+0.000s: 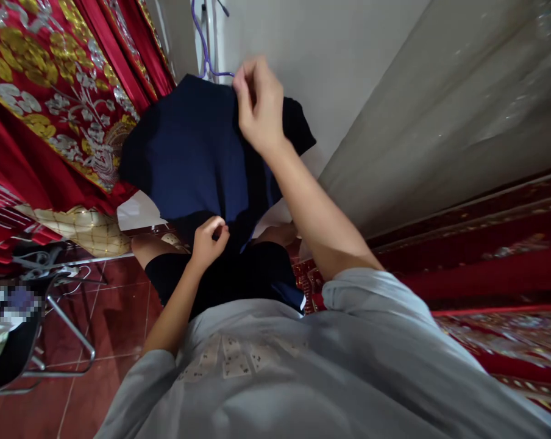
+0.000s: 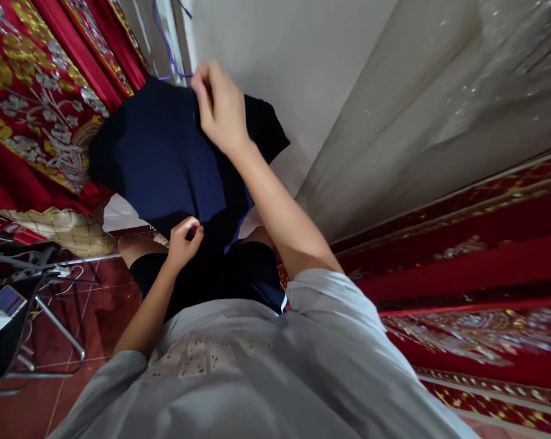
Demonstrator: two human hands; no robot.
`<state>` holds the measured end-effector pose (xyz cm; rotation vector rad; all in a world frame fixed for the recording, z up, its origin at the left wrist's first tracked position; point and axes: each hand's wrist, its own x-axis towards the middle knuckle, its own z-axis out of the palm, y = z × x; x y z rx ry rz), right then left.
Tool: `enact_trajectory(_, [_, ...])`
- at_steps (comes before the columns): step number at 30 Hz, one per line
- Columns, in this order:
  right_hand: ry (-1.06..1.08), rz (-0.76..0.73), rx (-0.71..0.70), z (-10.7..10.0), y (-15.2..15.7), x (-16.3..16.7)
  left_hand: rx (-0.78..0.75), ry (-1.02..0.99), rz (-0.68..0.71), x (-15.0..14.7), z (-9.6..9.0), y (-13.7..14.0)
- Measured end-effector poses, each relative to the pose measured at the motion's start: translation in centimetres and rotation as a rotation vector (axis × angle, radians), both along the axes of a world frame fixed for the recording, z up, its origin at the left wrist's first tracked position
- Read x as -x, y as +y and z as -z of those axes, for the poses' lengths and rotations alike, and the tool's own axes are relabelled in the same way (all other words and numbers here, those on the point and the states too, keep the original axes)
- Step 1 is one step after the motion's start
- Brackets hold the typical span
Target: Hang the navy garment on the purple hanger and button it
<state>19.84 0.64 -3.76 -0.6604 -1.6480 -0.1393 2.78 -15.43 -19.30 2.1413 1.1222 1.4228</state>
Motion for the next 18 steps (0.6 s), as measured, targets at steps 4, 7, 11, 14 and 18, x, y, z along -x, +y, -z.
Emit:
enact_trajectory(4, [-0.225, -0.085, -0.01, -4.5, -1.0, 0.5, -0.034, 0.158, 0.089, 2.6, -1.1, 2.5])
enact_trajectory(7, [-0.262, -0.05, 0.039, -4.6, -2.4, 0.5, -0.097, 0.181, 0.087, 3.7, -4.3, 5.3])
enact_trajectory(11, [-0.276, 0.017, 0.172, -3.3, -2.8, -0.1, -0.237, -0.022, 0.017, 3.0, -11.6, 10.2])
enact_trajectory(14, [-0.294, -0.019, 0.279, -2.0, -1.9, -0.9, -0.126, -0.108, 0.067, 1.9, -16.3, 13.4])
enact_trajectory(18, [-0.314, -0.071, 0.306, -0.4, -0.2, -1.7, 0.157, -0.238, 0.074, 0.7, -18.5, 14.3])
